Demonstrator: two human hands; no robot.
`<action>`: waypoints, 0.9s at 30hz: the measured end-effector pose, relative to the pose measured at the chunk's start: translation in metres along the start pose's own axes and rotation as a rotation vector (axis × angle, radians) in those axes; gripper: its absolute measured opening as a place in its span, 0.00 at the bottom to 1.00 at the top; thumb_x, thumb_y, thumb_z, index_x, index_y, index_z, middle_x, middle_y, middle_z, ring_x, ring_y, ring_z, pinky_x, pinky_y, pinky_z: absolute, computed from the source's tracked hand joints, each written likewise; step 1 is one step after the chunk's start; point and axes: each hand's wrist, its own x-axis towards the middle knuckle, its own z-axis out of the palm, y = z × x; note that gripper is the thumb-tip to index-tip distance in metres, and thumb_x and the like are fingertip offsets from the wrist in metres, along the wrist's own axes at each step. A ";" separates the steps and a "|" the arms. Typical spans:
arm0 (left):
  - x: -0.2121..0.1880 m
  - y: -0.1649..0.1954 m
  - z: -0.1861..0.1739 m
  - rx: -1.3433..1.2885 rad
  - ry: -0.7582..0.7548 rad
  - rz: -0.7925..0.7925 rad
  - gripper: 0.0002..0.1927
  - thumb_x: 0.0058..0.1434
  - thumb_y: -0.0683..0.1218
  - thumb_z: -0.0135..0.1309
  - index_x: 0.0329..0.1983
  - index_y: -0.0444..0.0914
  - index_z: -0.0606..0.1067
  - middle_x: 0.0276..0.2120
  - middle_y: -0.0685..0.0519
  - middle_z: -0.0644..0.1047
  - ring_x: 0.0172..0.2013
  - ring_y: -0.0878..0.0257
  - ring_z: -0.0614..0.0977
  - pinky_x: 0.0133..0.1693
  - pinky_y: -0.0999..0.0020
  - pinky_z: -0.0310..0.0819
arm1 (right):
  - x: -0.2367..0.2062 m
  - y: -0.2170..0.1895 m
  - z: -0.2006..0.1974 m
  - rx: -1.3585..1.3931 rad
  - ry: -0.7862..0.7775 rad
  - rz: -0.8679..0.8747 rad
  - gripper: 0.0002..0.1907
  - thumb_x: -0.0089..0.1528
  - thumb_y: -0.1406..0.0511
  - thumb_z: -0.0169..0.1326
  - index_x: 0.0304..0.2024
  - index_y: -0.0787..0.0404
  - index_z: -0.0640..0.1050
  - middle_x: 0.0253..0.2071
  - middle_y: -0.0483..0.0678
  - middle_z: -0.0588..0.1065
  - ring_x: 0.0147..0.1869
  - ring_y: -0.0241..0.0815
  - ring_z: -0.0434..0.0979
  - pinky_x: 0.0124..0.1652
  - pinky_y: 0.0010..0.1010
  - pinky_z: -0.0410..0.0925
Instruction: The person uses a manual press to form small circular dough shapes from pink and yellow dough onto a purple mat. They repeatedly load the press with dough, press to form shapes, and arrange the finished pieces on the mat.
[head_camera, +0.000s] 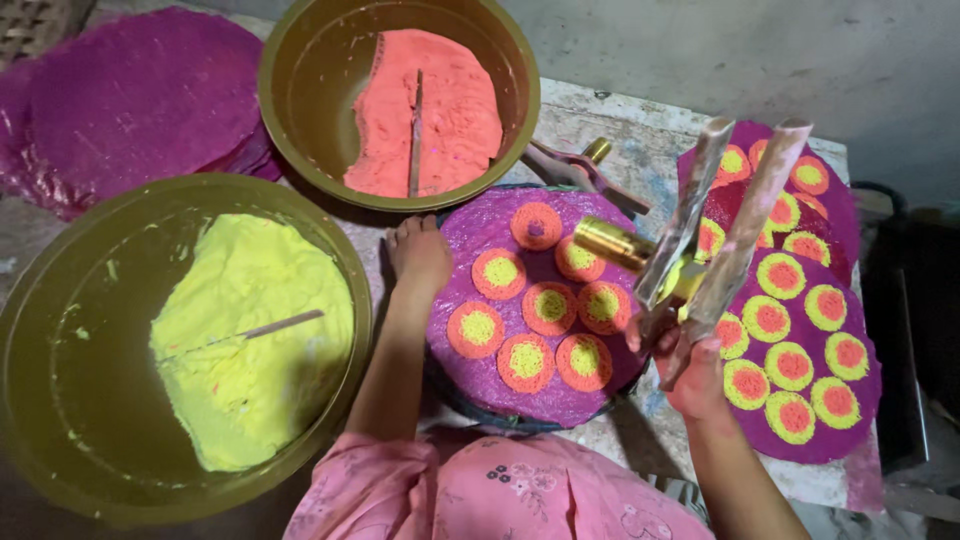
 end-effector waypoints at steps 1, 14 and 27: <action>-0.002 -0.004 0.000 -0.130 -0.112 -0.084 0.24 0.56 0.46 0.52 0.58 0.39 0.72 0.49 0.41 0.77 0.52 0.44 0.78 0.53 0.44 0.69 | -0.002 -0.002 0.002 -0.030 0.022 0.032 0.34 0.69 0.34 0.44 0.39 0.57 0.69 0.40 0.52 0.72 0.46 0.46 0.73 0.49 0.41 0.66; -0.177 -0.025 -0.018 -0.889 -0.052 -0.074 0.40 0.59 0.35 0.48 0.76 0.30 0.52 0.70 0.31 0.60 0.69 0.36 0.62 0.67 0.49 0.54 | 0.002 0.005 0.001 -0.101 0.060 0.237 0.44 0.64 0.32 0.42 0.59 0.63 0.68 0.40 0.50 0.73 0.44 0.43 0.73 0.45 0.36 0.67; -0.069 0.021 -0.085 -2.269 -0.193 -0.124 0.29 0.71 0.53 0.47 0.71 0.35 0.61 0.66 0.45 0.67 0.69 0.52 0.66 0.72 0.52 0.52 | 0.059 0.004 0.045 -0.245 -0.331 0.924 0.40 0.67 0.37 0.36 0.45 0.67 0.75 0.29 0.50 0.78 0.29 0.39 0.75 0.26 0.30 0.66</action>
